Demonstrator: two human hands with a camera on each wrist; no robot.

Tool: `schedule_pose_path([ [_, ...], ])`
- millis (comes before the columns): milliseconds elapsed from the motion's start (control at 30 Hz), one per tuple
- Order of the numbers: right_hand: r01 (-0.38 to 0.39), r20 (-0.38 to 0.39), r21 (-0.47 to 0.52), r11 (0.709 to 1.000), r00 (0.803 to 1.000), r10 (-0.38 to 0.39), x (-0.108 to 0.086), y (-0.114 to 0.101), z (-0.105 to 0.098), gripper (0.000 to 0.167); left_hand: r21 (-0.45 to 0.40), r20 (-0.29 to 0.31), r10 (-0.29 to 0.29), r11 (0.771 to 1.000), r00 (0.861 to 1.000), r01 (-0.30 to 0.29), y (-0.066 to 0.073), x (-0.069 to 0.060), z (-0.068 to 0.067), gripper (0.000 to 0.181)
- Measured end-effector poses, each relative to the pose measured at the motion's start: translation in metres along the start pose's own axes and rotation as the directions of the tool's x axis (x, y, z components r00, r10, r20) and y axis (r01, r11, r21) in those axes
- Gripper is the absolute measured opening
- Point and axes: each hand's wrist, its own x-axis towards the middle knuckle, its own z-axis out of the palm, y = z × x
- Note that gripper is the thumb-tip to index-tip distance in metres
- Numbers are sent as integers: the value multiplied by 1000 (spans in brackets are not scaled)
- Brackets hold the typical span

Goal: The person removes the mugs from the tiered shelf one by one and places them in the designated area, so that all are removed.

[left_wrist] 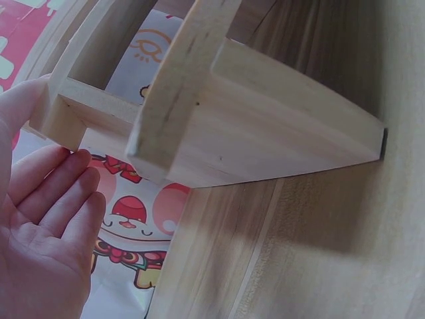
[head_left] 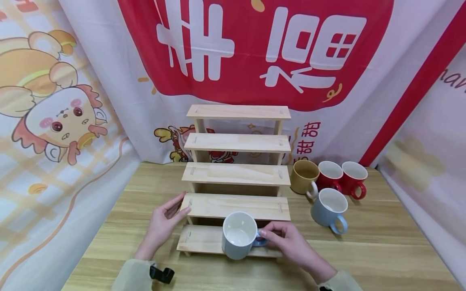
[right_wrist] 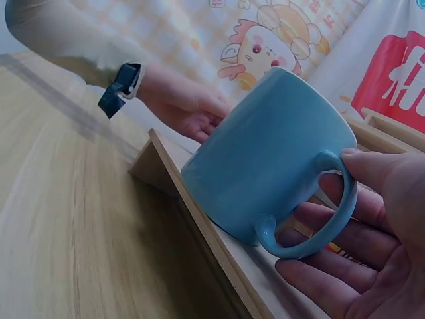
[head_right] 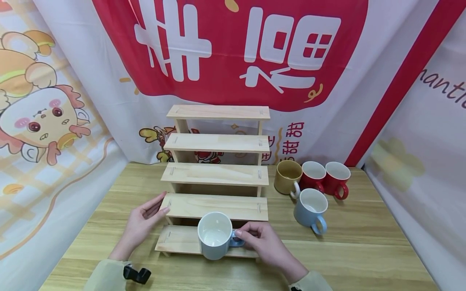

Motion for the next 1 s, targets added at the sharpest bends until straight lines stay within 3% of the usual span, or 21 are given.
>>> schedule_pose_path([
  [233, 5, -5, 18, 1000, 1000, -5, 0, 0, 1, 26, 2, 1, 16, 1000, 1000, -16, 0, 1, 0, 61],
  [433, 49, -26, -46, 998, 998, -50, -4, -2, 1, 24, 15, 1, -6, 1000, 1000, 6, -1, 1, 0, 64],
  [600, 110, -56, -96, 989, 992, -116, -9, -14, -3, 21, 12, -1, -12, 1000, 1000, 12, -1, 1, 1, 65],
  [767, 157, -48, -12, 988, 986, -157, -15, -29, -12, 21, 4, 0, -13, 1000, 1000, 13, -1, 1, 1, 64],
  [1000, 155, -108, -28, 988, 982, -157, -26, -48, -30, 22, 6, 2, -2, 1000, 1000, 2, -3, 1, 0, 63],
])
